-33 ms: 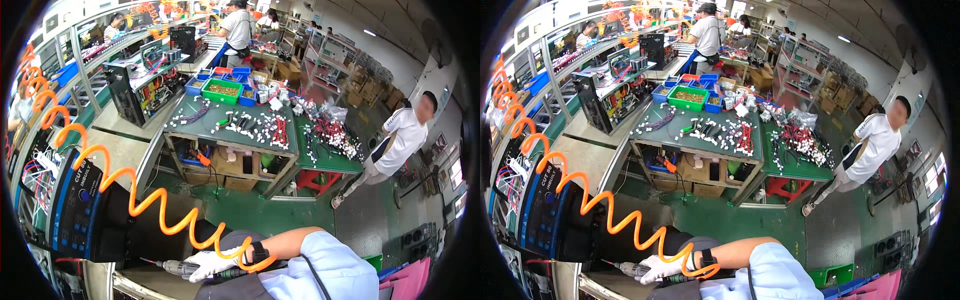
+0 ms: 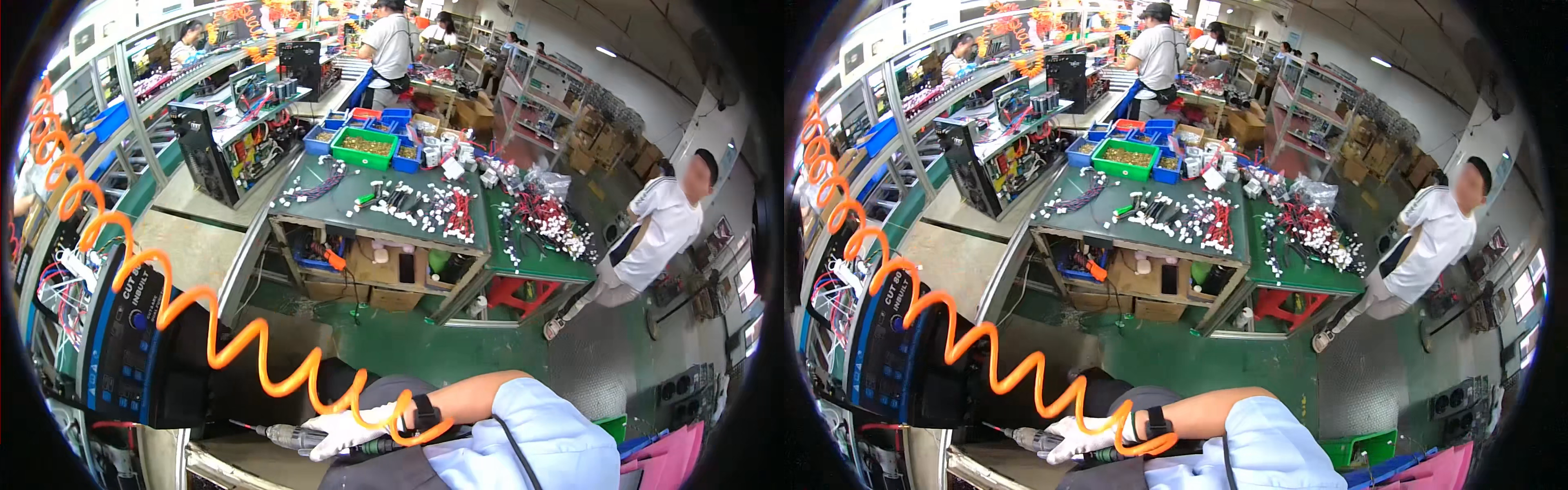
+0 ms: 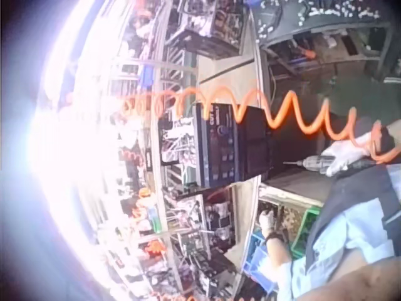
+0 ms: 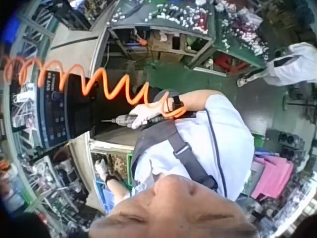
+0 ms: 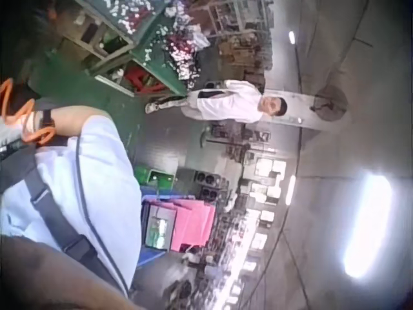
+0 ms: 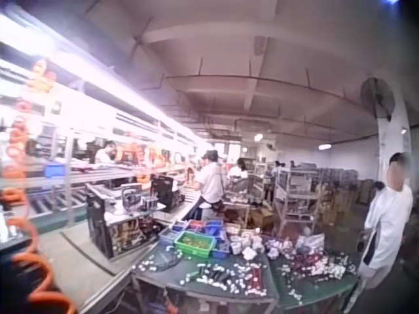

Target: Assemble internal components and casing of industrial welding machines on a factory line.

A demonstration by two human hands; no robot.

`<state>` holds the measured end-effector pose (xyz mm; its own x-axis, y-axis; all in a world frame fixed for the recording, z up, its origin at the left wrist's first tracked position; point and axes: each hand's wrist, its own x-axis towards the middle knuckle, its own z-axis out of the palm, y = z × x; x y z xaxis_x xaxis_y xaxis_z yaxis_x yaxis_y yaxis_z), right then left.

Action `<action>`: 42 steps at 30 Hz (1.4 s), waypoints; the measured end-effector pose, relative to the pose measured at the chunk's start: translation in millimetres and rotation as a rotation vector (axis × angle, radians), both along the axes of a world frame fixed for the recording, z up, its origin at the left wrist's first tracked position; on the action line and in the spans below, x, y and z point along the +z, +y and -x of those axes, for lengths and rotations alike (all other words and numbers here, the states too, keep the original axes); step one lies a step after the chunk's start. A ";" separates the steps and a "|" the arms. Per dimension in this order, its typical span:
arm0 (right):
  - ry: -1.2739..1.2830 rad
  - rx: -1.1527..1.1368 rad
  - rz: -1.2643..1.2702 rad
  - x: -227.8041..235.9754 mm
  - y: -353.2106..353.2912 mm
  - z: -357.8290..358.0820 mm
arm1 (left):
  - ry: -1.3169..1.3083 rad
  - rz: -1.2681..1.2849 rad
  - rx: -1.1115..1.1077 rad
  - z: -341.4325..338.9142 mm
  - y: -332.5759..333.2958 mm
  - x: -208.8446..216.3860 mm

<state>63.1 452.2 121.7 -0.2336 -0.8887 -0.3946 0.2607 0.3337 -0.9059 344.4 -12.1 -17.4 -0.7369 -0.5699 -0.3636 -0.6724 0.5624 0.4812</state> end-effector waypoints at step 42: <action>0.276 0.150 0.014 33.6 35.7 24.5 | 0.928 -1.195 0.457 169.4 179.7 115.8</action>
